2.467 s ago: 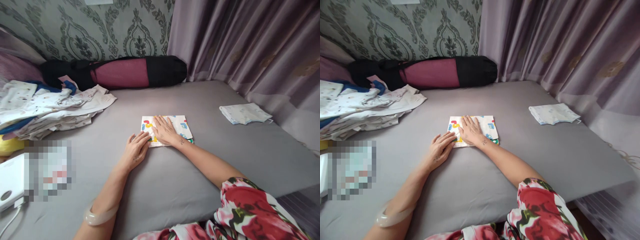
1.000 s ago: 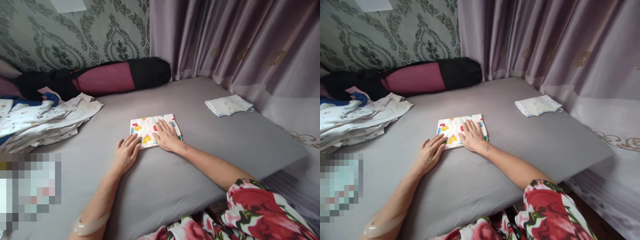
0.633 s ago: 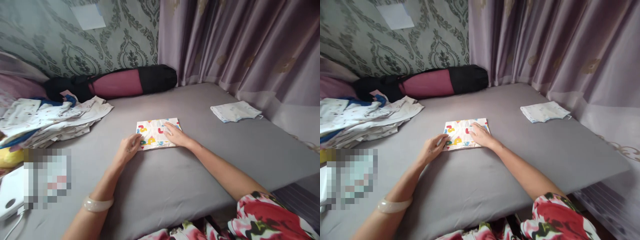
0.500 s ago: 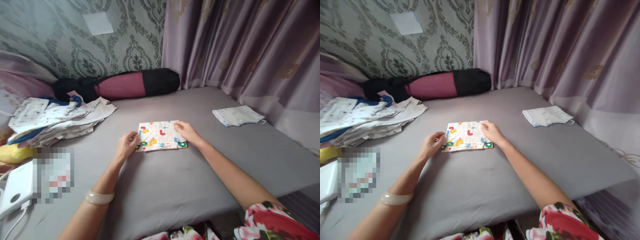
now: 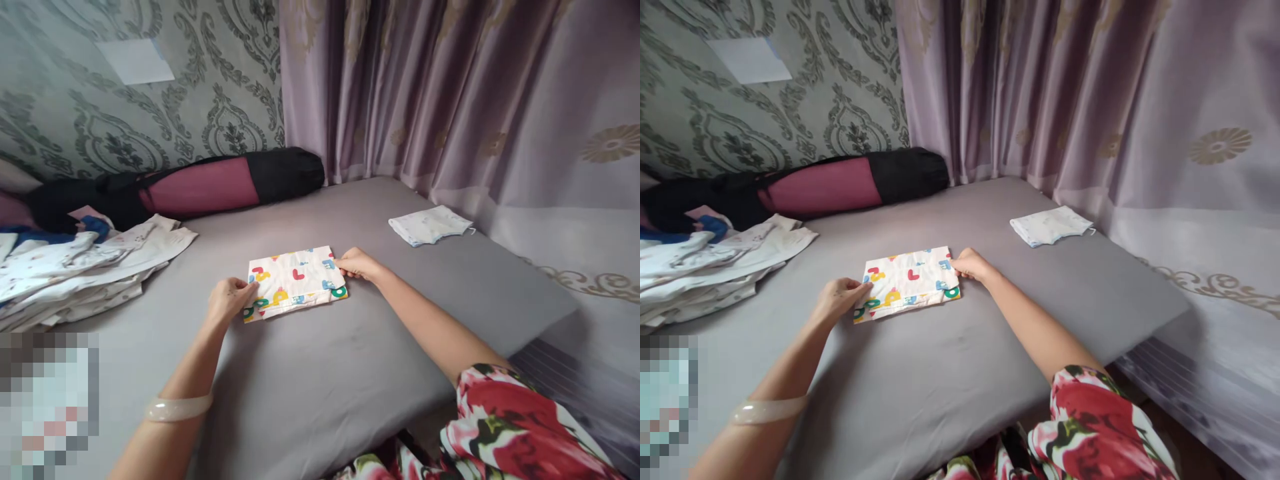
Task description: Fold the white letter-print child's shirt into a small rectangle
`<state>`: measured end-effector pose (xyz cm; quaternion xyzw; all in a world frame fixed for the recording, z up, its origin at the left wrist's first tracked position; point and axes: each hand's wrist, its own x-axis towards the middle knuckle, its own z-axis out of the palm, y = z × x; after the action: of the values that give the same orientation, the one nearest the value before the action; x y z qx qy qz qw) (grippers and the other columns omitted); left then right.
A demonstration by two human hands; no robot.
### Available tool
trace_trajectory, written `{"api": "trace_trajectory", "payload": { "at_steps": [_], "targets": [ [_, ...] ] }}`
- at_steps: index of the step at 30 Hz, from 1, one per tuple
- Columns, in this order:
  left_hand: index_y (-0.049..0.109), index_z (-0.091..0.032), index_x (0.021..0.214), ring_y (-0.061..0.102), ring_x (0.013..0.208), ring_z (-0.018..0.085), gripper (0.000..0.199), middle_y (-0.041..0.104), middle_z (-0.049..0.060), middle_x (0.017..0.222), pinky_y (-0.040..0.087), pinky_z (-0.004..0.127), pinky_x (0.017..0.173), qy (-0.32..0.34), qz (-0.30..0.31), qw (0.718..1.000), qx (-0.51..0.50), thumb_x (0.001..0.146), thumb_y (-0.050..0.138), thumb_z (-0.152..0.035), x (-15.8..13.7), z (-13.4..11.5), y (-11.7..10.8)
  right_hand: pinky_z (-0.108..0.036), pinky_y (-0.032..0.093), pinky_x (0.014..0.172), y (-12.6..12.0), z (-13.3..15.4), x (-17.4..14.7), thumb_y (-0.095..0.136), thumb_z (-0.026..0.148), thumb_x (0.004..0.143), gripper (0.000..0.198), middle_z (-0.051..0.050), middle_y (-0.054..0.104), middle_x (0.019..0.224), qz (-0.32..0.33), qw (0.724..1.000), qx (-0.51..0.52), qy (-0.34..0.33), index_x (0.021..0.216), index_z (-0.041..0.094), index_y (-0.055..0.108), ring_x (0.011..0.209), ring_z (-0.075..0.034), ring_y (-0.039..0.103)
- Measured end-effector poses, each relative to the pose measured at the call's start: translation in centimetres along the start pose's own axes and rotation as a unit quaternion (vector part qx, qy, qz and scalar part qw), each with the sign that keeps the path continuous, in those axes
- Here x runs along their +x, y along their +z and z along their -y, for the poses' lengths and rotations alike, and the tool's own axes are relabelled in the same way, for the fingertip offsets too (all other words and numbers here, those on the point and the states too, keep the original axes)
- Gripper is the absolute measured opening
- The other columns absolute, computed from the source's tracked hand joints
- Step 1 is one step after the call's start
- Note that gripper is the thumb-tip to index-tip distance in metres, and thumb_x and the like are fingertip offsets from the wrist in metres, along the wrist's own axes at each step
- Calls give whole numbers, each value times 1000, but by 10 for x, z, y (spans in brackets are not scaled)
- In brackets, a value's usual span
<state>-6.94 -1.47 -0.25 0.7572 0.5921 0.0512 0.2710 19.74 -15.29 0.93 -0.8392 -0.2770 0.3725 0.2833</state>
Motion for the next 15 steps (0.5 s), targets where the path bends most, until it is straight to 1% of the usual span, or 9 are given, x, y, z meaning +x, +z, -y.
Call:
{"api": "trace_trajectory", "payload": {
  "at_steps": [2,3,5,7,9,11,13,15],
  "targets": [
    [70,-18,80,64,69,24,37,70,7,69,41,29,56,6,-7,1000,1,69,56,-51,2,1,1,-21,20,38,4,-1,3,67,33,84,41,8,33,31,-9,998,-55,-25,48,17,55,33,-5,29],
    [70,-18,79,64,68,24,36,70,7,67,41,29,56,9,-10,1000,4,69,56,-50,2,1,1,-21,21,39,5,-2,5,68,34,82,39,8,32,32,-16,995,-85,-42,49,17,56,35,-6,30],
    [70,-19,77,64,67,25,34,69,6,64,40,29,55,16,-15,1000,10,68,56,-49,1,0,0,-22,24,43,7,-4,8,69,35,80,34,5,40,38,-27,988,-135,-73,53,17,60,40,-8,39],
    [70,-19,74,64,67,25,33,68,6,62,41,29,55,23,-20,999,10,67,57,-48,-3,-3,-2,-22,29,46,7,-7,10,68,36,78,27,2,53,48,-38,980,-167,-97,58,19,64,51,-11,50],
    [70,-19,73,64,67,25,33,69,6,63,41,29,55,26,-24,999,2,67,57,-49,-6,-5,-3,-21,32,50,8,-8,10,68,36,76,20,-1,64,62,-54,975,-182,-116,63,21,67,63,-14,58],
    [70,-19,75,65,69,25,35,70,6,67,42,29,55,28,-25,999,-14,67,57,-50,-6,-5,-4,-21,34,52,9,-8,10,68,35,74,16,-2,69,73,-70,972,-183,-134,65,22,67,71,-15,62],
    [69,-18,82,66,71,25,38,72,7,75,43,28,55,26,-28,998,-40,66,58,-51,-3,-2,-3,-20,34,51,10,-8,9,68,33,72,14,-1,69,72,-76,971,-174,-145,65,21,66,70,-14,61],
    [69,-16,90,67,74,25,45,73,10,85,44,28,55,16,-37,997,-72,65,60,-52,1,1,-3,-20,32,48,11,-7,8,67,32,73,16,0,63,61,-68,977,-147,-139,64,20,64,62,-13,59]
  ]
}}
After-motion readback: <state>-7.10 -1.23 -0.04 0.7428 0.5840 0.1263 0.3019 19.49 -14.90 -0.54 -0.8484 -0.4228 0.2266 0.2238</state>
